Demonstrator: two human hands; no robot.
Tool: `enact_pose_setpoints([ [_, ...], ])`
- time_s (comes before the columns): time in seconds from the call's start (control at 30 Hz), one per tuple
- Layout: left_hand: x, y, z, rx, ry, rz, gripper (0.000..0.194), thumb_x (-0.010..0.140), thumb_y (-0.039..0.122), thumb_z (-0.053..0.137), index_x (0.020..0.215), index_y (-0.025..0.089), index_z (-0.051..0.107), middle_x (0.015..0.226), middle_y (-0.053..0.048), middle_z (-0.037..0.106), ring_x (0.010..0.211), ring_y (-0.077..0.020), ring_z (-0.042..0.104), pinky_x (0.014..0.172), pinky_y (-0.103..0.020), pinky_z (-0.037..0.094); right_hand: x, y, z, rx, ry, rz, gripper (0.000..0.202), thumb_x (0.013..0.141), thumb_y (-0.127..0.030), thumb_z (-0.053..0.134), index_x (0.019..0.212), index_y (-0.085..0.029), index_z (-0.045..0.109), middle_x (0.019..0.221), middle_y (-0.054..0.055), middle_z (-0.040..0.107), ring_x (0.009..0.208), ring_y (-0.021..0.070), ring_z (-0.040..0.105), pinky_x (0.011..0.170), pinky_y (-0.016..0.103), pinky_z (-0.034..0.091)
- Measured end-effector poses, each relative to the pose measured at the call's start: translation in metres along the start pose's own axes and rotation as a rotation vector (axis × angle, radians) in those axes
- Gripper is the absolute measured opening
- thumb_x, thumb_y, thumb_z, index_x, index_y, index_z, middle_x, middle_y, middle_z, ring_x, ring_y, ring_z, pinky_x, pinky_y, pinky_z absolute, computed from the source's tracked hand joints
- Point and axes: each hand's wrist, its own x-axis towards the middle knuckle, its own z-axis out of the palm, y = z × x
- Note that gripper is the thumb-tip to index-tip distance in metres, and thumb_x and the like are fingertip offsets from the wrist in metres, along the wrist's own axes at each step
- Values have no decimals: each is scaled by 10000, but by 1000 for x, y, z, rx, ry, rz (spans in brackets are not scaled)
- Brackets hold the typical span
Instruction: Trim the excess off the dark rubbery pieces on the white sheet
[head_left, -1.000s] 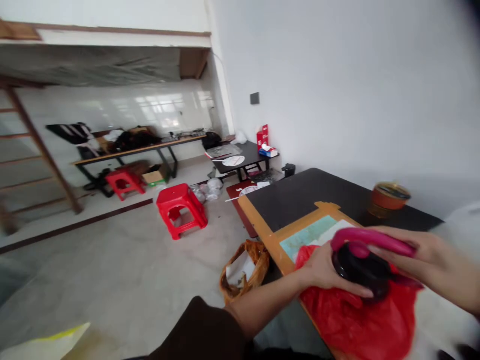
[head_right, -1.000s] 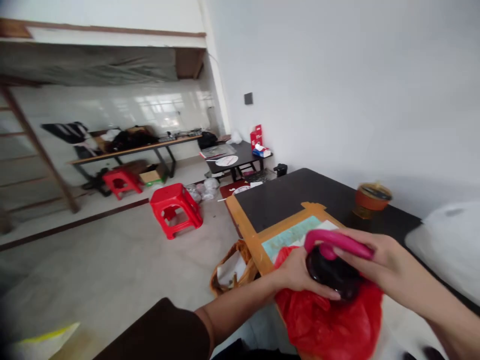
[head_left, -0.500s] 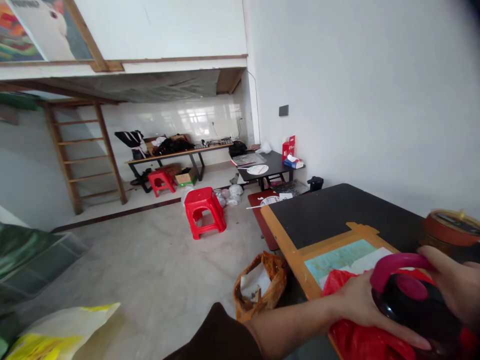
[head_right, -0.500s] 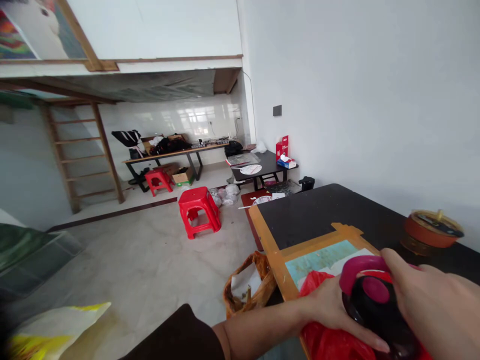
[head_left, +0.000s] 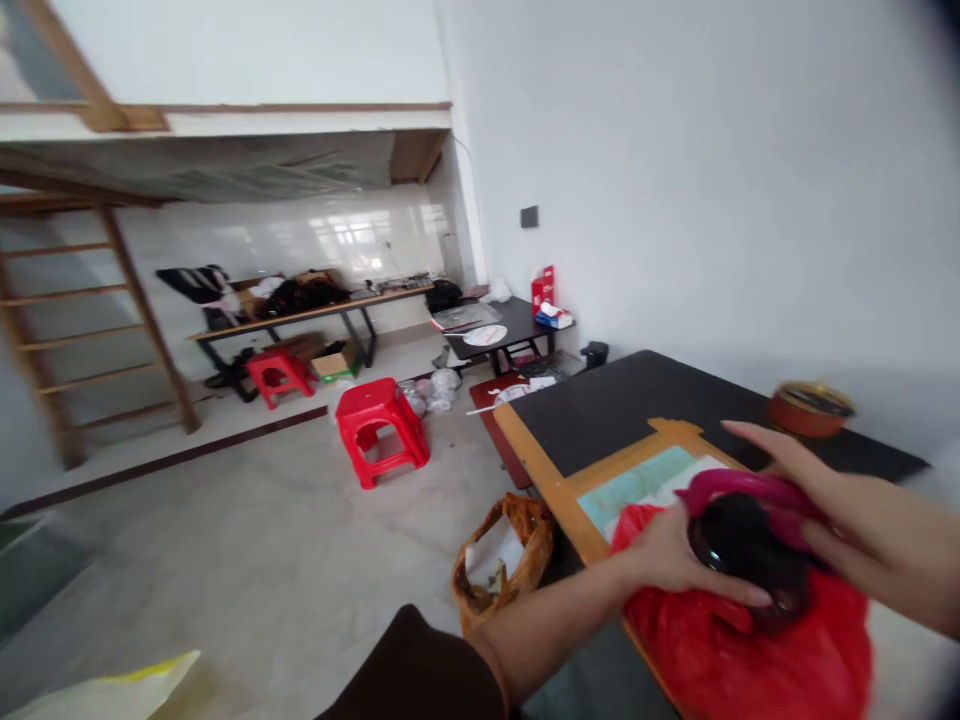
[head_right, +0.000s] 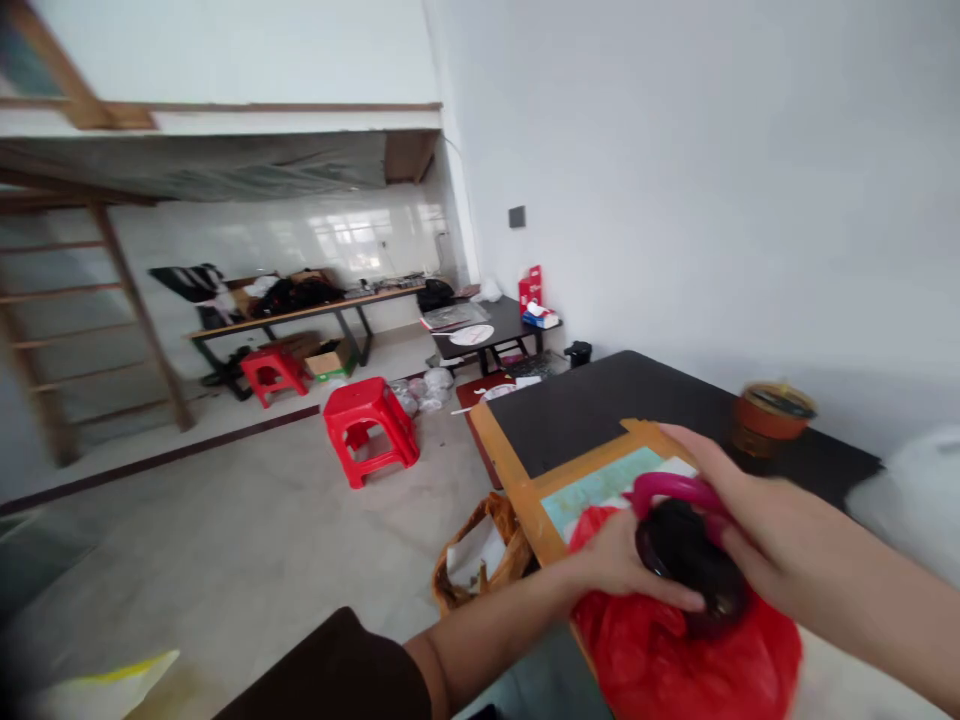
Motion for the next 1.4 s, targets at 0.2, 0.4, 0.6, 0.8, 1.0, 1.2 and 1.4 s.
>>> enact_pose_setpoints([
  [0.2,12,-12,4,-9,83,147,854,516,300,869,1253,173,457,1240,-114,560,1154,-280,528,1059,-462,378,2,-37,-40,-629,77,49,214,844,-97,452,823,-217,629,960,115,579,950,293,528,755,403,343],
  [0.4,20,-17,3,-12,59,188,782,575,292,840,1246,193,451,1250,-101,548,1170,-276,515,1050,-464,378,-4,-46,-51,-26,-56,175,72,846,-218,507,881,-198,566,812,23,537,703,155,520,636,259,364],
  [0.6,24,-26,1,34,67,139,688,599,314,827,1185,164,498,1210,-111,578,1148,-294,532,1031,-486,386,-7,-31,-46,68,40,-39,322,790,-24,440,1023,-204,571,935,44,542,821,164,511,745,281,394],
  [0.8,26,-14,-3,137,50,162,786,585,306,836,1275,209,472,1284,-99,537,1203,-288,496,1078,-477,337,-10,-16,-51,-65,327,-116,200,752,-17,436,781,-166,566,1002,81,549,940,208,487,828,335,378],
  [1.0,34,2,3,142,5,165,664,603,283,822,1198,165,553,1203,-120,594,1132,-284,550,1027,-453,399,-38,-2,-60,14,604,363,139,657,-78,516,741,-184,482,632,-13,505,592,141,446,583,257,355],
  [1.2,27,-1,15,177,156,203,631,583,276,830,1145,147,575,1177,-112,611,1092,-267,574,999,-431,433,-92,17,-37,739,652,915,113,733,-246,606,748,-171,523,620,18,583,515,143,557,465,234,429],
  [1.4,6,34,19,275,215,232,659,576,298,827,1169,180,565,1191,-93,609,1130,-276,557,1034,-447,410,-135,13,-13,1213,716,1096,298,720,-382,736,862,-168,585,668,33,623,454,115,564,393,195,449],
])
